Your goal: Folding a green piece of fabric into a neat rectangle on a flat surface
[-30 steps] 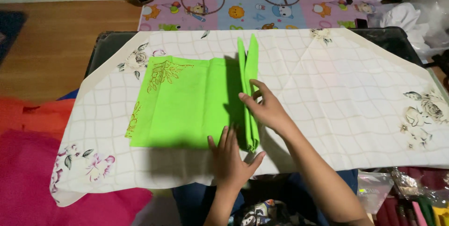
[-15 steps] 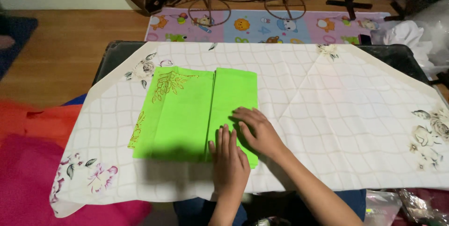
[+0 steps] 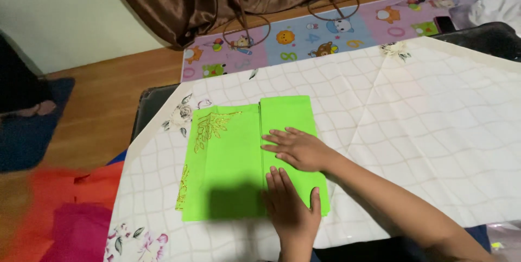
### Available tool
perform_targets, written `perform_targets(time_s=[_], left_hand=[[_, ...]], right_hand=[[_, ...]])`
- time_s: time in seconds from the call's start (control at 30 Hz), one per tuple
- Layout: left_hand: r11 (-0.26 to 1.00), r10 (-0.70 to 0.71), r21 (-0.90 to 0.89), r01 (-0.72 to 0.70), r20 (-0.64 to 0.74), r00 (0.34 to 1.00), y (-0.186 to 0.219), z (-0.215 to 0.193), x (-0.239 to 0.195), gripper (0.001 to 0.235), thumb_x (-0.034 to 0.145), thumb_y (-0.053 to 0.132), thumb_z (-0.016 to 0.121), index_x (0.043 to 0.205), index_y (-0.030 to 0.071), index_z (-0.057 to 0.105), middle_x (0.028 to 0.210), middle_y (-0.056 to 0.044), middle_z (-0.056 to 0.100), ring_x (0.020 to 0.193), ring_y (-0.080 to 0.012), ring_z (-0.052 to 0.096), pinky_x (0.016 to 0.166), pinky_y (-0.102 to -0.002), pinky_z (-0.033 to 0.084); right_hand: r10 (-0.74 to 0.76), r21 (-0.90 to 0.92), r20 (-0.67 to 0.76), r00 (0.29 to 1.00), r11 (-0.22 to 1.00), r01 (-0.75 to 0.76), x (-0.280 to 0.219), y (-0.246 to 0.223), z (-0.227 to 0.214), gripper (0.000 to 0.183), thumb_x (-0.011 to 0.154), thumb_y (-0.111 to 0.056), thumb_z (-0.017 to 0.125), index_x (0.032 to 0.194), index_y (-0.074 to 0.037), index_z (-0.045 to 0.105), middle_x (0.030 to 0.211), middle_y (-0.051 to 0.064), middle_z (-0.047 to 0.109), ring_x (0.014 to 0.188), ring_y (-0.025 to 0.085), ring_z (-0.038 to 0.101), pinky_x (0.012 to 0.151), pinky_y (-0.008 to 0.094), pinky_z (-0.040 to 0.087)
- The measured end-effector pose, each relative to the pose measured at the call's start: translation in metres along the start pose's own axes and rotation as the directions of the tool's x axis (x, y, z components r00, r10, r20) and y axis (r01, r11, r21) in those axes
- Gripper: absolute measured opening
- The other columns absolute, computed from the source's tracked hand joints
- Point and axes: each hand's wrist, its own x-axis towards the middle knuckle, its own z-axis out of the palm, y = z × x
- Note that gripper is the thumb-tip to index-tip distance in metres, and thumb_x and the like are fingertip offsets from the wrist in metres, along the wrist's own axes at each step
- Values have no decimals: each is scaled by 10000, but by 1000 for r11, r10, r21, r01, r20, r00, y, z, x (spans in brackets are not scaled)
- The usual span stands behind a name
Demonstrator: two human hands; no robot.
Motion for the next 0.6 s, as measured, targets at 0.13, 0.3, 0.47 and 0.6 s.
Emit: perform_targets(time_s=[0.13,0.3,0.47,0.6], left_hand=[[1000,3,-5,-3,-33,999,6,-10,1,972,878,601,666,1507,-69,347,1586,-307,361,1453,-452,386,1102,-590,356],[1000,-12,-5,12,-7,1000,9,-21,5,952,875,590,672,1497,-69,380,1581,-302,379,1441,-438,411,1096,-571,375],[999,-12,38,12,-12,1000,10,-20,4,972,867,607,677,1486,-85,389,1595,-299,356,1434,-434,430,1083,-565,405],[999,-27,42,26,33,999,9,-14,5,1042,865,642,657,1528,-86,312,1603,-299,338,1422,-424,423,1096,-566,373]], right_hand=[[116,-114,35,993,987,-112,23,40,-4,549,1063,-434,301,1545,-203,424,1651,4,355,1536,247,283,1237,499,216],[204,-211,28,979,958,-194,44,84,-10,578,1077,-475,210,1578,-244,380,1668,-23,321,1547,224,251,1246,495,192],[284,-412,-226,932,839,-355,53,21,-26,657,1115,-481,207,1553,-27,389,1643,146,351,1539,278,271,1278,428,139],[109,-33,-69,992,993,-111,16,-39,2,569,1070,-368,351,1557,-77,383,1610,109,441,1494,307,397,1219,505,284]])
